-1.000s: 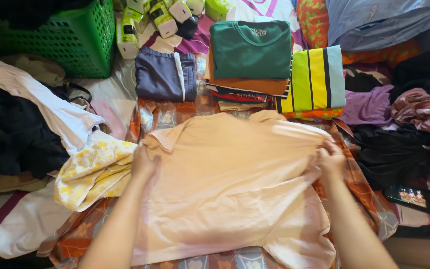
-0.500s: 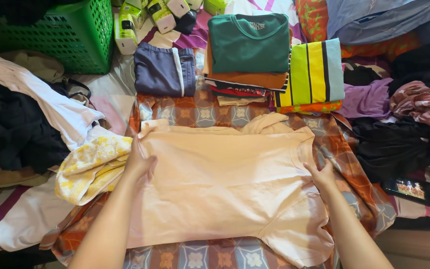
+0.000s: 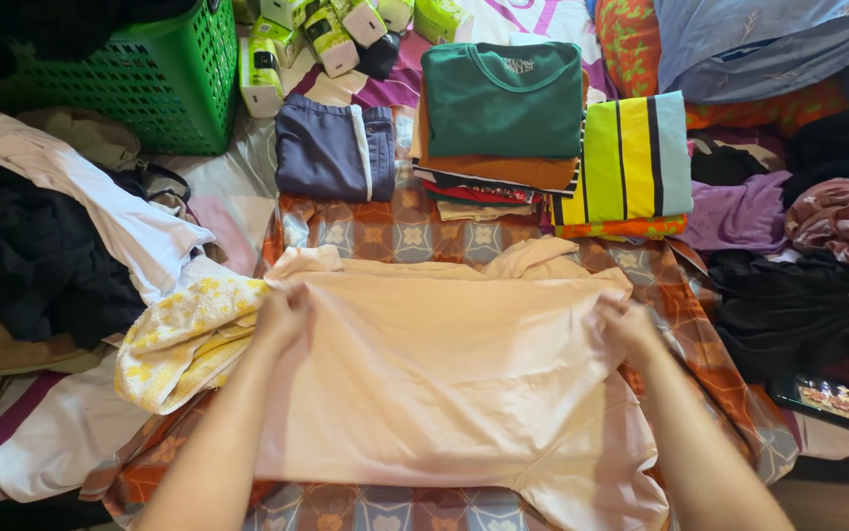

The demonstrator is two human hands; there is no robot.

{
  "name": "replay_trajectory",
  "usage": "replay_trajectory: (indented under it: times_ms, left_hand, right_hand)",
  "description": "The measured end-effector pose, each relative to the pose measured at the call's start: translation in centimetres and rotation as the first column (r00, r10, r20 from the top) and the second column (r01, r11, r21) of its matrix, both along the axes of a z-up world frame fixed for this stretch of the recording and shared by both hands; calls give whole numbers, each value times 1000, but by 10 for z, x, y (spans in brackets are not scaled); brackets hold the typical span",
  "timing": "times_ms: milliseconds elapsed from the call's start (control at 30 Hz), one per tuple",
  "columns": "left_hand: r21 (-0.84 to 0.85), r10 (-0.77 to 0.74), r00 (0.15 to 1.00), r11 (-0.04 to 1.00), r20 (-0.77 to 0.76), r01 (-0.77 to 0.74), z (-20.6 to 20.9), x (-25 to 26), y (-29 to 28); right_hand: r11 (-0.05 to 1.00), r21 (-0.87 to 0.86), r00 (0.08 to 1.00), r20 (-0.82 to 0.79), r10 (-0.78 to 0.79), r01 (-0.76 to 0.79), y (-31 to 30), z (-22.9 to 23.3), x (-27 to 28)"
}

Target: The person spreads out a pink shirt on a bed, folds the sleeves and sides inward, and finishes with a white t-shirt and a yellow patterned towel.

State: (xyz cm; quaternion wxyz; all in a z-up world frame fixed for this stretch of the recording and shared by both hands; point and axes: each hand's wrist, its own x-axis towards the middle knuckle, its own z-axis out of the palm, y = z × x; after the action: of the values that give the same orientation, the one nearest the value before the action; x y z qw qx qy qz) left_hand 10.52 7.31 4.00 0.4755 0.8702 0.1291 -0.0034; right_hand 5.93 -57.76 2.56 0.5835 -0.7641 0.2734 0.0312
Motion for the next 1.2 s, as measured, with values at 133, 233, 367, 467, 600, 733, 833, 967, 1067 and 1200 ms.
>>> replay_trajectory:
  times_ms: [133, 233, 367, 467, 600, 733, 833, 967, 1067, 1200]
  left_hand:
    - [-14, 7, 967, 1000, 255, -4, 31, 41, 5]
    - [-245, 3, 912, 964, 409, 107, 39, 67, 5]
    - [220, -80, 967, 975, 241, 26, 21, 49, 0]
    - [453, -69, 989, 883, -129, 121, -7, 2, -9]
    - [464, 119, 957, 886, -265, 18, 10, -98, -29]
    - [269, 223, 973, 942, -61, -199, -3, -133, -30]
    - [51, 169, 950, 981, 261, -189, -37, -131, -9]
    - [-435, 290, 930, 824, -227, -363, -34, -129, 20]
    - [-468, 146, 960, 849, -240, -246, -1, -152, 48]
    - [-384, -71, 823, 905, -563, -184, 35, -201, 81]
  right_hand:
    - [977, -209, 884, 463, 67, 36, -8, 45, 26]
    - [998, -2, 839, 541, 59, -69, -7, 73, 38]
    - [912, -406, 990, 98, 106, -58, -13, 59, 35]
    - [718, -668, 980, -156, 122, -196, -14, 18, -4]
    - [755, -621, 929, -368, -44, -210, 10, -2, -88]
    - [695, -696, 979, -195, 63, -183, 25, 0, -145]
    - [863, -500, 988, -152, -4, -74, 29, 12, -156]
    - [977, -65, 975, 111, -195, 203, 16, 34, -175]
    - [946, 265, 958, 163, -235, 187, -1, 55, -188]
    - [907, 342, 969, -72, -235, 246, -29, 78, -228]
